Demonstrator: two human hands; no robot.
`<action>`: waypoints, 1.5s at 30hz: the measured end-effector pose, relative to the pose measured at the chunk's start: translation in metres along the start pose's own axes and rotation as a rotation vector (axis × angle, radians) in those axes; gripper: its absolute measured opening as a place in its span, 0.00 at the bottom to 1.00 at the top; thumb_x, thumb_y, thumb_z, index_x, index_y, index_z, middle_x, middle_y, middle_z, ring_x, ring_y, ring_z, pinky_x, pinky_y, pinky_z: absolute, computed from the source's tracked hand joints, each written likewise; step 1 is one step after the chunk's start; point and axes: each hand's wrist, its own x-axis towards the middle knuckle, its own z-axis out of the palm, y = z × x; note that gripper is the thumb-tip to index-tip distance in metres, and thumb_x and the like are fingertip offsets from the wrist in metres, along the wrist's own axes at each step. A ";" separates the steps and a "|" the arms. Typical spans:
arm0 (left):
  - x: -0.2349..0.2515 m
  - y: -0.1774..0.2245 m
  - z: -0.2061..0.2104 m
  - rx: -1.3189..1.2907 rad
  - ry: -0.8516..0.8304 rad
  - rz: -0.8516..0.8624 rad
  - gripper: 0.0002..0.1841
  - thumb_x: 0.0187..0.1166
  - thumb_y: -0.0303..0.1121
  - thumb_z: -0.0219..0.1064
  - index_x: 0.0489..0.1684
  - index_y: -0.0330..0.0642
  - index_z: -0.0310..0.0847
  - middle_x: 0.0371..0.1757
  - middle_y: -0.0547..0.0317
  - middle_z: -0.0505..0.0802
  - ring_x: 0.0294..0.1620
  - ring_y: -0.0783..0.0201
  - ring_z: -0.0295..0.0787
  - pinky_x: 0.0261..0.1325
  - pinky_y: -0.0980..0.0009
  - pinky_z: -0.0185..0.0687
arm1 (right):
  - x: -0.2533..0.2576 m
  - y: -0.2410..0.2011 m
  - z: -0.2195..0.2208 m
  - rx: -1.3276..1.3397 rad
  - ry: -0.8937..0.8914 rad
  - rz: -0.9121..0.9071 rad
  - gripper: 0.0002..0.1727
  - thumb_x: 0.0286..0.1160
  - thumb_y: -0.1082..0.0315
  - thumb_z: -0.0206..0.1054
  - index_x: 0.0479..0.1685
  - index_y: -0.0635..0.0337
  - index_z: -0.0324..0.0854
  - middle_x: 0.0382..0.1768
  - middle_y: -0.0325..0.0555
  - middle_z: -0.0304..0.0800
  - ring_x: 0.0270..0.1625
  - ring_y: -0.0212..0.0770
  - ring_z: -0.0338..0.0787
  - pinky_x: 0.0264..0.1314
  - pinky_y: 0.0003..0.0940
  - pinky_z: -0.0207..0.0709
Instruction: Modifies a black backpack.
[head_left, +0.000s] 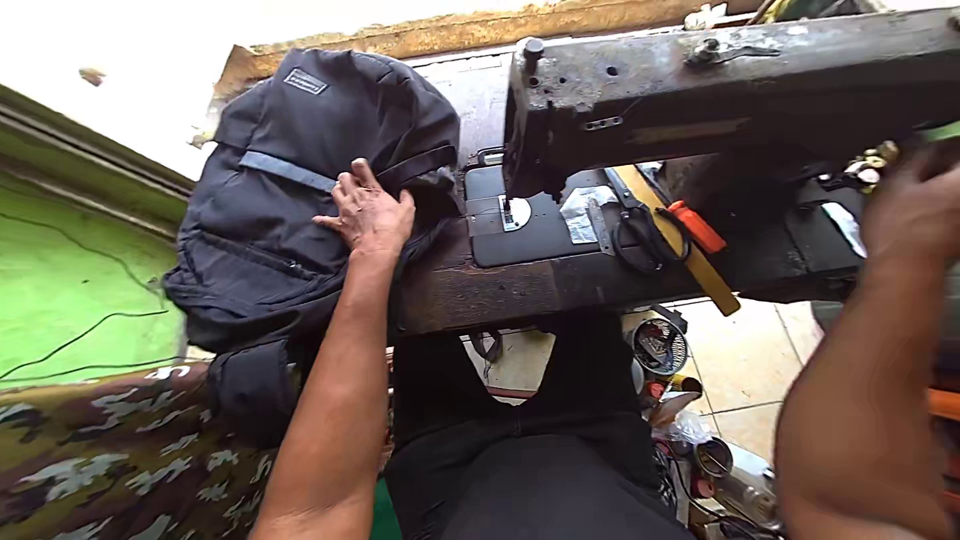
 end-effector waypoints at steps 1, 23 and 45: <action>0.000 0.003 -0.002 -0.006 -0.026 0.016 0.42 0.79 0.51 0.65 0.92 0.44 0.55 0.80 0.25 0.73 0.83 0.23 0.63 0.69 0.13 0.50 | -0.024 -0.012 -0.002 -0.019 -0.091 -0.056 0.34 0.94 0.47 0.44 0.69 0.73 0.74 0.59 0.82 0.83 0.64 0.82 0.83 0.64 0.79 0.71; -0.001 -0.002 -0.005 -0.107 0.046 0.061 0.22 0.88 0.42 0.50 0.67 0.41 0.84 0.75 0.34 0.80 0.84 0.34 0.68 0.74 0.24 0.57 | -0.156 -0.071 0.007 0.562 -1.161 -0.107 0.27 0.81 0.38 0.57 0.55 0.55 0.77 0.25 0.34 0.77 0.21 0.31 0.77 0.23 0.29 0.75; -0.003 0.002 -0.013 -0.110 0.012 0.044 0.24 0.88 0.46 0.50 0.66 0.38 0.83 0.75 0.37 0.81 0.84 0.36 0.68 0.74 0.26 0.59 | -0.204 -0.170 0.060 0.957 -1.423 0.302 0.30 0.92 0.39 0.43 0.42 0.58 0.74 0.17 0.33 0.69 0.14 0.27 0.72 0.16 0.21 0.72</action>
